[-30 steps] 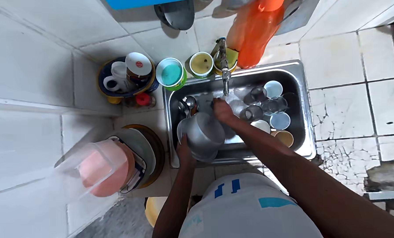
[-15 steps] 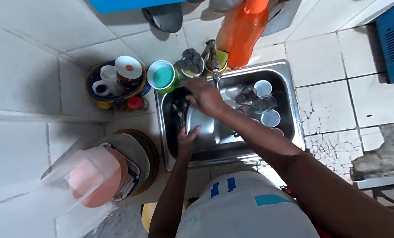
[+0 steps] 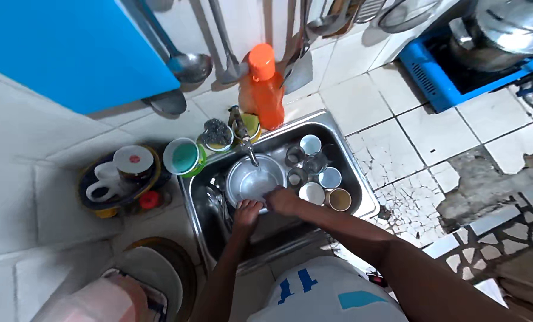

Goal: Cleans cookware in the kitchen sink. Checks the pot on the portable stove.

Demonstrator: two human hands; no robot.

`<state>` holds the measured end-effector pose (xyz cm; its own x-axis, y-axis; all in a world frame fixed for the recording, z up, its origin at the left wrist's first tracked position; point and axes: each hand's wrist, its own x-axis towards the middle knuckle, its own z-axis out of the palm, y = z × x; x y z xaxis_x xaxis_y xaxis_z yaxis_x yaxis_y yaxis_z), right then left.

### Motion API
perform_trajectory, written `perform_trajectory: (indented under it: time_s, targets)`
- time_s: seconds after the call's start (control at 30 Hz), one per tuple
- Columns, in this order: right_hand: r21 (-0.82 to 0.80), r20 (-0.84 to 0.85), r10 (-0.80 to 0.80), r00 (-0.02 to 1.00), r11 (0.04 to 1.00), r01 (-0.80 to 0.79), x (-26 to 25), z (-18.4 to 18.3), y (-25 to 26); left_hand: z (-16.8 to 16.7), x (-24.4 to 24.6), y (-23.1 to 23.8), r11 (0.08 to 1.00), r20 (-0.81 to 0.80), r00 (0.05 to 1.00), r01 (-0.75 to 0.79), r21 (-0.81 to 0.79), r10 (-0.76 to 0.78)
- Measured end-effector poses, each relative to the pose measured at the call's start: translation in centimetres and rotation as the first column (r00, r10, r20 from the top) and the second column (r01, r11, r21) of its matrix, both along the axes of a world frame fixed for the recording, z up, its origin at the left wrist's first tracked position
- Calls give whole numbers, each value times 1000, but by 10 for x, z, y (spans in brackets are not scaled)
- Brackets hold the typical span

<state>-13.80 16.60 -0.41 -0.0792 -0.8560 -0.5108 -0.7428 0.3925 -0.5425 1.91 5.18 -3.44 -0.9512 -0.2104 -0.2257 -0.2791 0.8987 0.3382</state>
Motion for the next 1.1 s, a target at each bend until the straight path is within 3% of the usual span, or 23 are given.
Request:
perform_trajectory:
  time_s: [0.1, 0.17, 0.2, 0.23, 0.3, 0.33, 0.37, 0.4, 0.43, 0.53, 0.6, 0.63, 0.67, 0.73, 0.8, 0.87, 0.97, 1.1]
  targets:
    - [2, 44, -141, 989, 990, 141, 3, -5, -5, -1, -16, -18, 965, 211, 977, -42, 259, -14]
    - [-49, 214, -389, 896, 912, 408, -1, -9, -14, 0, -32, -29, 816, 234, 963, -238, 527, 130]
    - [-32, 359, -535, 765, 812, 583, -5, -10, -23, -1, -42, -33, 673, 232, 938, -347, 653, 259]
    - [36, 508, -653, 562, 668, 744, -10, -12, -33, -3, -55, -36, 495, 251, 875, -448, 744, 414]
    - [280, 690, -722, 53, 334, 900, -18, -17, -54, -4, -88, -35, 80, 360, 625, -562, 823, 693]
    - [376, 709, -694, -127, 219, 900, -22, -17, -64, -8, -103, -34, -120, 425, 489, -539, 834, 762]
    - [424, 706, -677, -208, 170, 889, -24, -14, -70, -12, -116, -32, -285, 488, 377, -479, 830, 787]
    - [424, 701, -684, -199, 176, 888, -25, -10, -74, -13, -126, -30, -405, 546, 306, -420, 812, 780]
    - [381, 696, -709, -116, 227, 896, -26, -2, -75, -13, -133, -26, -464, 574, 269, -376, 802, 774]
    - [203, 642, -712, 282, 514, 834, -30, 31, -60, -13, -131, -20, -475, 519, 391, -212, 854, 760]
    - [118, 613, -623, 486, 681, 723, -36, 44, -39, -25, -140, -25, -535, 505, 456, -73, 842, 733]
    - [77, 603, -574, 555, 733, 676, -41, 53, -25, -31, -144, -28, -493, 472, 470, -85, 866, 746]
    - [37, 592, -536, 603, 765, 643, -48, 64, -9, -35, -148, -29, -378, 411, 468, -167, 911, 783]
    - [-44, 575, -488, 656, 783, 621, -73, 76, 27, -40, -156, -31, -87, 269, 455, -382, 920, 849]
    - [-89, 528, -498, 688, 773, 628, -108, 87, 64, -39, -158, -29, 90, 168, 458, -490, 867, 873]
    - [-121, 429, -540, 724, 760, 638, -152, 100, 101, -36, -158, -24, 163, 108, 451, -521, 838, 886]
    - [-239, 212, -644, 735, 695, 678, -225, 123, 147, -28, -160, -16, 164, 94, 430, -525, 835, 898]
    - [-358, -217, -747, 628, 660, 661, -336, 186, 197, -15, -158, -10, 177, 101, 390, -614, 769, 915]
